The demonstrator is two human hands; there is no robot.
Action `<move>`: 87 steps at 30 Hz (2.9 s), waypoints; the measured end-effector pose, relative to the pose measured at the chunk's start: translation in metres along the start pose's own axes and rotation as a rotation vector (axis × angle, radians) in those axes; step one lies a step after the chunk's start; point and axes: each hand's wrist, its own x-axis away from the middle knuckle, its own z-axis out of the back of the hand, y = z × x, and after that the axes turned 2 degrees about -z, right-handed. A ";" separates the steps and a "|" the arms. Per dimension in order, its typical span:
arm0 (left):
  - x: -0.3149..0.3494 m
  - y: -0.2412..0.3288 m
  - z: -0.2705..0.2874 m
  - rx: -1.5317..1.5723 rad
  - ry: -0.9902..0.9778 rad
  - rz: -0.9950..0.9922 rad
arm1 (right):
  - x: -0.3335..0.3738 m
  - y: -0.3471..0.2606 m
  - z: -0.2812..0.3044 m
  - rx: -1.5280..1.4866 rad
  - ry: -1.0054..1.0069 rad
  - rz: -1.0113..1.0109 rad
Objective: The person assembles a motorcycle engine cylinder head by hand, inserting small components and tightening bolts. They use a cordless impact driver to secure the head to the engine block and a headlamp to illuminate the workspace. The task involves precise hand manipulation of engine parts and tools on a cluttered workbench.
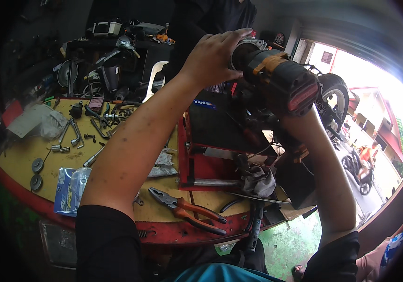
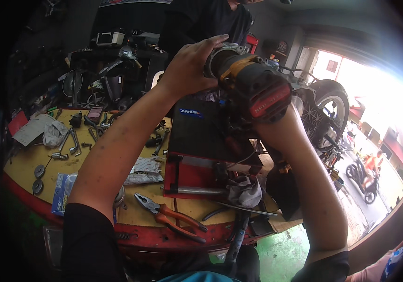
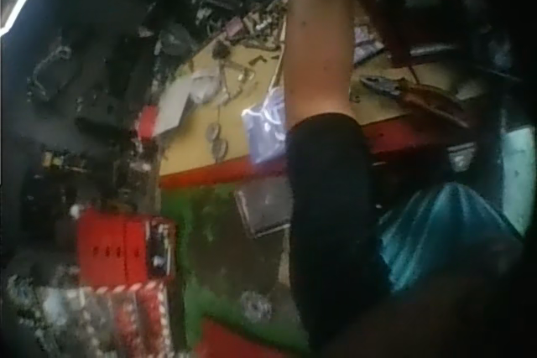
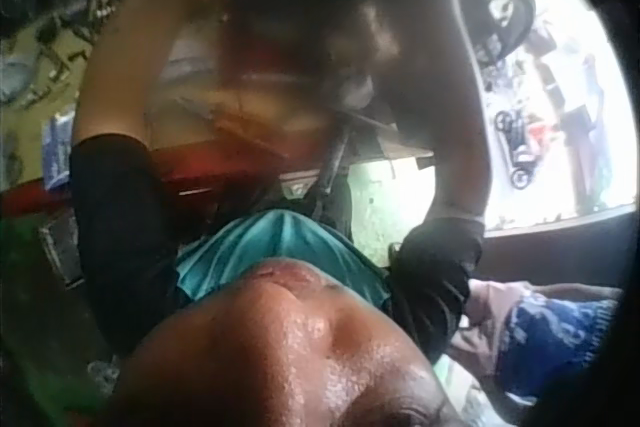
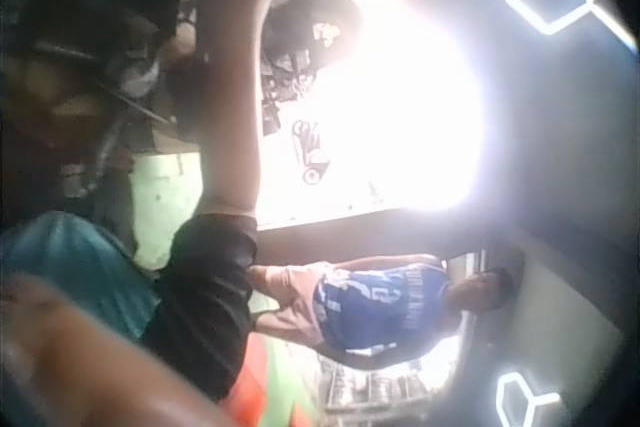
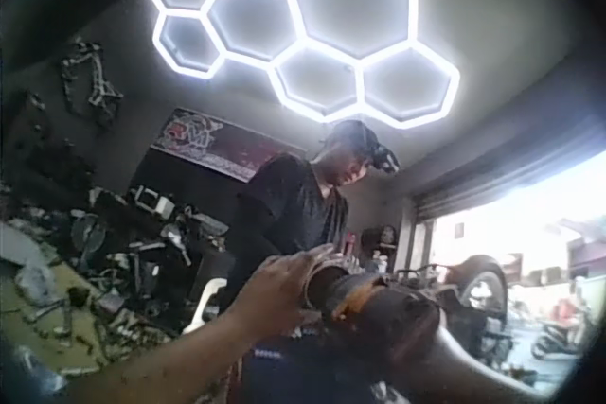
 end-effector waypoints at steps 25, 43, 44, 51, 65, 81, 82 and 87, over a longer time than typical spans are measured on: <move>-0.017 0.118 0.009 -0.262 -0.034 -0.077 | 0.208 -0.050 0.087 -1.021 0.532 -0.527; 0.007 0.312 -0.060 0.619 -0.723 0.461 | 0.268 -0.018 0.045 -1.228 0.736 -0.188; 0.008 0.309 -0.063 0.626 -0.716 0.467 | 0.266 -0.017 0.042 -1.229 0.740 -0.210; -0.008 0.278 -0.073 0.659 -0.724 0.451 | 0.252 0.005 0.050 -1.101 0.725 -0.535; -0.077 0.239 0.006 1.022 -0.996 1.148 | 0.173 -0.018 0.127 -1.046 0.132 -1.287; -0.118 0.099 0.052 0.772 -0.410 2.016 | -0.016 -0.201 0.025 -1.133 -0.068 -1.149; -0.104 0.088 0.053 0.770 -0.428 2.026 | -0.025 -0.200 0.025 -1.128 -0.060 -1.151; -0.086 0.065 0.047 0.831 -0.455 2.017 | -0.038 -0.203 0.013 -1.081 -0.016 -1.073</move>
